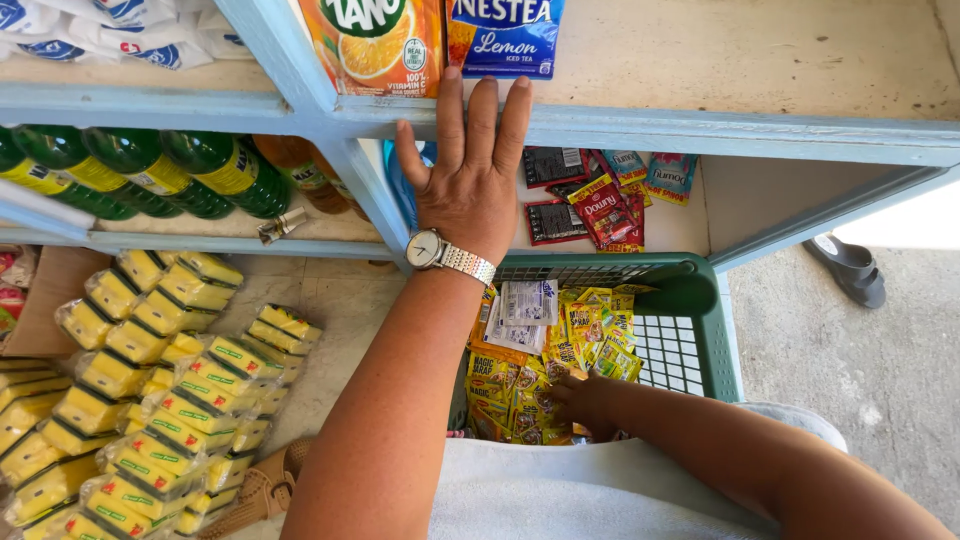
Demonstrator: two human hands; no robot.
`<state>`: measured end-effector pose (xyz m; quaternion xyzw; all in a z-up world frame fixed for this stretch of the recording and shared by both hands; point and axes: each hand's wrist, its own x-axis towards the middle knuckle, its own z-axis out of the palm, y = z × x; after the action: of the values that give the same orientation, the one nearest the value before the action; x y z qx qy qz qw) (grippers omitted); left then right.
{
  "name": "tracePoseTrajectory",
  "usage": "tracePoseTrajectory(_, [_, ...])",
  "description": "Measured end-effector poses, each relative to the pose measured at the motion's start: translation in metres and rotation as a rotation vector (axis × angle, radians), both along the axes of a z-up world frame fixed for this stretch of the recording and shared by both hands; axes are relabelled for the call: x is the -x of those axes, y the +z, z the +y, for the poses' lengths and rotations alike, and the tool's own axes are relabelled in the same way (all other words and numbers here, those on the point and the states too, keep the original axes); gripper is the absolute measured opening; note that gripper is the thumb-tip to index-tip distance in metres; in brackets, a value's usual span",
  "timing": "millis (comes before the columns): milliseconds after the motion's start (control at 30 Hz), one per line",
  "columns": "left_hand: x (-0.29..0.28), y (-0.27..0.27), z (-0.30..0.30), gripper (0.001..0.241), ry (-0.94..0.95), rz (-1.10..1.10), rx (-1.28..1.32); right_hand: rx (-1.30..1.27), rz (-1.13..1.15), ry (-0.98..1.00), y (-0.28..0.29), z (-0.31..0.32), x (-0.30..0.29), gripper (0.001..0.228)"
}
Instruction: Organizing and stocking powdered drink sachets on grocery store shelves from a plastic crate.
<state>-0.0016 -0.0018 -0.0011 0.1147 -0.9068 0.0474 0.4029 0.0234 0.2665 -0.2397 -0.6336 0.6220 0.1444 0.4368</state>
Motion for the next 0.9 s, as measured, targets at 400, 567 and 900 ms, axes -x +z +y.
tracePoseTrajectory(400, [0.003, -0.004, 0.000, 0.067, 0.008, -0.007, -0.009, 0.195, 0.212, 0.324, -0.067, 0.031, 0.012, 0.029])
tracePoseTrajectory(567, [0.002, -0.006, -0.001, 0.066, 0.009, -0.009, 0.005, -0.077, 0.094, -0.014, -0.031, 0.011, 0.017, 0.029])
tracePoseTrajectory(900, [0.004, -0.005, -0.003, 0.061, -0.004, 0.019, 0.015, 0.246, -0.037, -0.536, 0.058, -0.053, 0.061, 0.022])
